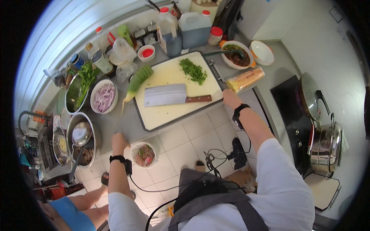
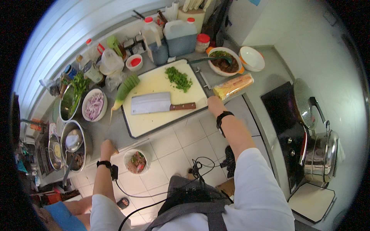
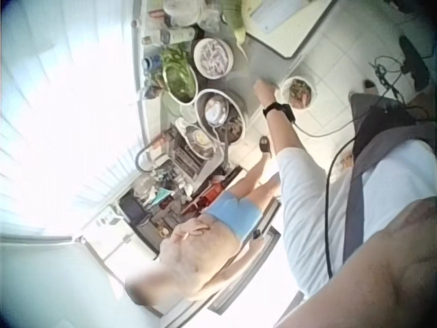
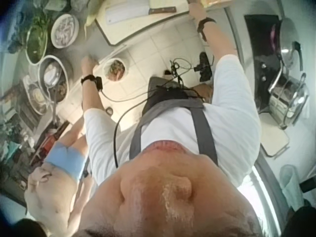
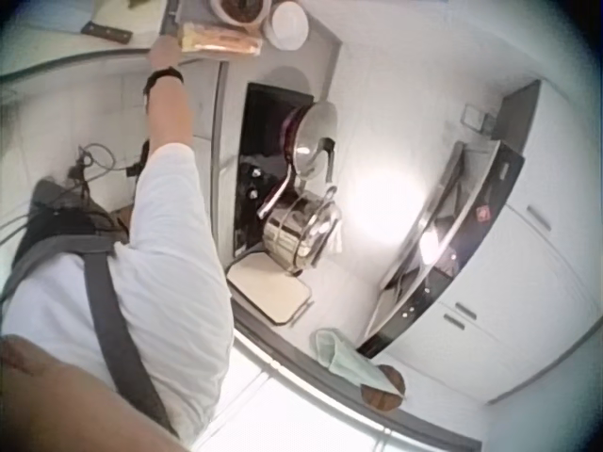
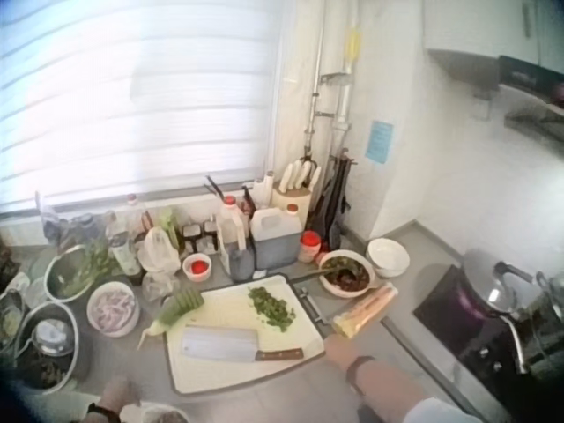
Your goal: The person adds cooked meat to a bowl, then opens a pot of boiling water and adds dry noodles. They stir the noodles with chopsticks and cover the pot to continue cooking.
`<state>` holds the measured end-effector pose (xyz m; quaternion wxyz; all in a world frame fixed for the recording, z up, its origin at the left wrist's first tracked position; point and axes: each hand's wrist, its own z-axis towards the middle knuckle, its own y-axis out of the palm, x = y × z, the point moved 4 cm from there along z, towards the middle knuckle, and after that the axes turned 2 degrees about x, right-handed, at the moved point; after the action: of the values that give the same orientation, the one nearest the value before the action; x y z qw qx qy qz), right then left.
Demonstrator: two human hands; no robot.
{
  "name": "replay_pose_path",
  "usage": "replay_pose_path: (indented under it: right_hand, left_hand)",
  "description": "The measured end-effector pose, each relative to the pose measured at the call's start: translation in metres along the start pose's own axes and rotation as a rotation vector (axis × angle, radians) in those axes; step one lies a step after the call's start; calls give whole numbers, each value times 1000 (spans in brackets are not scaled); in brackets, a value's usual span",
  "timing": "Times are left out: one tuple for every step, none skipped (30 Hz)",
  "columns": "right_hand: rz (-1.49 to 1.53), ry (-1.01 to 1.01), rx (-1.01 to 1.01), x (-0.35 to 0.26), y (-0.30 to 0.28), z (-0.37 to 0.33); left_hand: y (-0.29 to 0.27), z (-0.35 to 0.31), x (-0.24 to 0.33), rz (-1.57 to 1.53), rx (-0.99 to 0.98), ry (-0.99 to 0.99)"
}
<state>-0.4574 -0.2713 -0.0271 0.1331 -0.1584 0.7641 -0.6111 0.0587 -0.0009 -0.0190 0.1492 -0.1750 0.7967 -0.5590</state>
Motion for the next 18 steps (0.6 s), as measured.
replay_pose_path:
  right_hand:
    - [-9,8,-21,1,0,-1]
    - [-113,-24,-22,-1,0,-1]
    - [-107,-23,-15,-1,-2,-2]
    - [-105,-31,-6,-2,-3,-3]
    - [-102,-35,2,-3,-3,-4]
    - [8,28,6,-1,-4,-5]
    - [13,19,22,-2,-4,-5]
    - [6,22,8,-2,-4,-5]
    - [-2,26,-5,-2,-3,-5]
    - [-51,28,-28,-2,-2,-4]
    - [-58,28,-36,-2,-2,-4]
    - [-72,22,-30,-2,-1,-4]
    - [-94,13,-33,-2,-1,-4]
    - [-80,10,-11,-1,-1,-4]
    - [-75,3,1,-1,-1,-4]
    - [-88,-3,4,0,1,-4]
    - [-97,-13,1,0,2,-3]
    - [-121,-22,-7,0,2,-3]
  left_hand:
    - [1,2,-1,8,-20,-14]
    - [-1,2,0,-2,17,-6]
    - [0,1,-1,19,2,-32]
    - [-1,0,-2,-20,-4,-54]
    - [-2,1,-1,-28,-3,-40]
    - [-2,0,-1,-25,-24,-38]
    - [0,-1,-1,-11,-42,-38]
    - [2,0,-1,-29,-69,-60]
    - [3,0,-2,-33,-95,-81]
    - [4,3,-4,-30,-114,-103]
    - [6,5,-4,-32,-105,-94]
    - [8,6,-5,-25,-97,-88]
    - [10,7,-6,-1,-95,-88]
    - [12,8,-7,-20,-89,-67]
    - [13,10,-8,-22,-88,-54]
    - [14,9,-7,-25,-87,-41]
    - [15,8,-7,-33,-71,-42]
    - [13,6,-8,-38,-49,-43]
